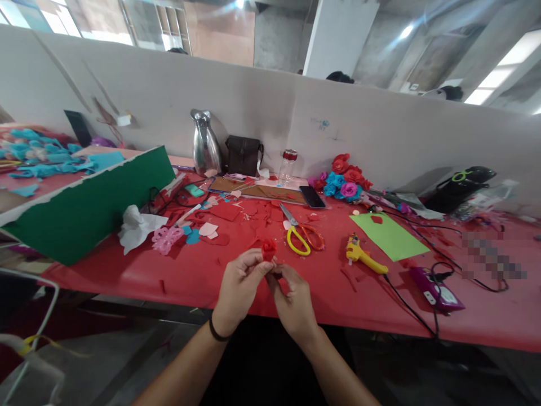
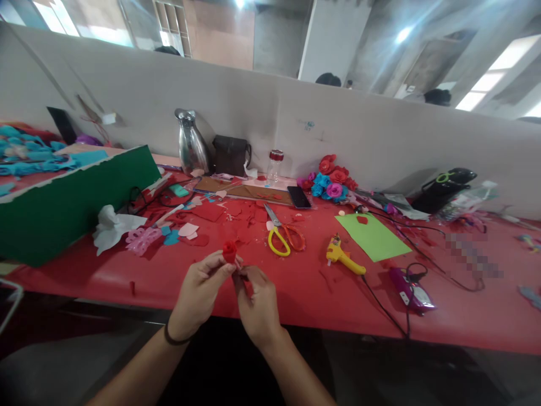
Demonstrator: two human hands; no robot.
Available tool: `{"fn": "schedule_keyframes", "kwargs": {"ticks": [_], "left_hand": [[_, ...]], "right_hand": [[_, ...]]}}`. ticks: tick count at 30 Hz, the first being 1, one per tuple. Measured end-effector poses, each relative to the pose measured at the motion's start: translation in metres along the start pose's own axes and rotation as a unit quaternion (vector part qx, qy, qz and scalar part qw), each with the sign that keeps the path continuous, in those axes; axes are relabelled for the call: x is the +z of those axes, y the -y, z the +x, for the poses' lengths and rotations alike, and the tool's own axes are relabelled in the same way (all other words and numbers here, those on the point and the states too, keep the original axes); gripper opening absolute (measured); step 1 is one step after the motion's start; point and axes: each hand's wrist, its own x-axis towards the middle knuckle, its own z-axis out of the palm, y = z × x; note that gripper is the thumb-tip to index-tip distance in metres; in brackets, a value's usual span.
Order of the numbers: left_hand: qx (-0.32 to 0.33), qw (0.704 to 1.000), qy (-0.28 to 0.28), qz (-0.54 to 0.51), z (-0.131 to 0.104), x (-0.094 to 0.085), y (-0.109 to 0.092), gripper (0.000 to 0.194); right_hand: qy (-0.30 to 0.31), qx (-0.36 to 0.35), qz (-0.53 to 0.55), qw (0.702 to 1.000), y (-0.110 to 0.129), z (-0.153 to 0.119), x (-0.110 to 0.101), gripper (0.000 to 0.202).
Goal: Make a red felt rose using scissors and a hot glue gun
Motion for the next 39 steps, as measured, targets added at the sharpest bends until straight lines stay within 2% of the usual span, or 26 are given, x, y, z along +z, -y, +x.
{"fn": "schedule_keyframes", "kwargs": {"ticks": [3,7,14,18,21,24,27,33,39], "left_hand": [[0.042,0.999,0.006,0.002,-0.004,-0.001,0.001,0.007],[0.04,0.999,0.029,0.0,-0.007,-0.003,-0.003,0.007],[0.062,0.998,0.0,0.016,-0.006,-0.005,0.001,0.013],[0.026,0.999,-0.019,-0.019,-0.005,-0.003,0.007,0.008],[-0.005,0.999,-0.011,-0.031,-0.005,-0.003,0.006,0.008],[0.001,1.0,0.0,-0.023,-0.006,-0.004,0.005,0.003],[0.009,0.999,-0.014,-0.036,-0.006,-0.005,0.007,0.003],[-0.025,0.998,-0.003,-0.056,-0.005,-0.004,0.014,0.008],[-0.063,0.995,-0.035,-0.073,-0.002,-0.005,0.022,0.006]], "right_hand": [[0.001,-0.02,0.023,1.0,-0.001,0.001,0.001,0.015],[-0.006,-0.031,0.023,0.999,-0.006,0.001,0.001,0.014],[0.003,-0.03,0.004,1.0,-0.007,0.0,0.0,0.017],[0.007,-0.018,0.011,1.0,-0.008,0.001,0.001,0.015],[0.009,-0.008,0.006,1.0,-0.013,0.0,0.001,0.014],[0.01,-0.016,0.0,1.0,-0.016,-0.001,0.002,0.015],[0.014,-0.024,-0.006,1.0,-0.015,-0.001,0.001,0.017],[0.005,-0.004,0.001,1.0,-0.016,0.002,0.002,0.014],[0.002,0.013,-0.002,1.0,-0.019,0.0,0.004,0.012]]}}
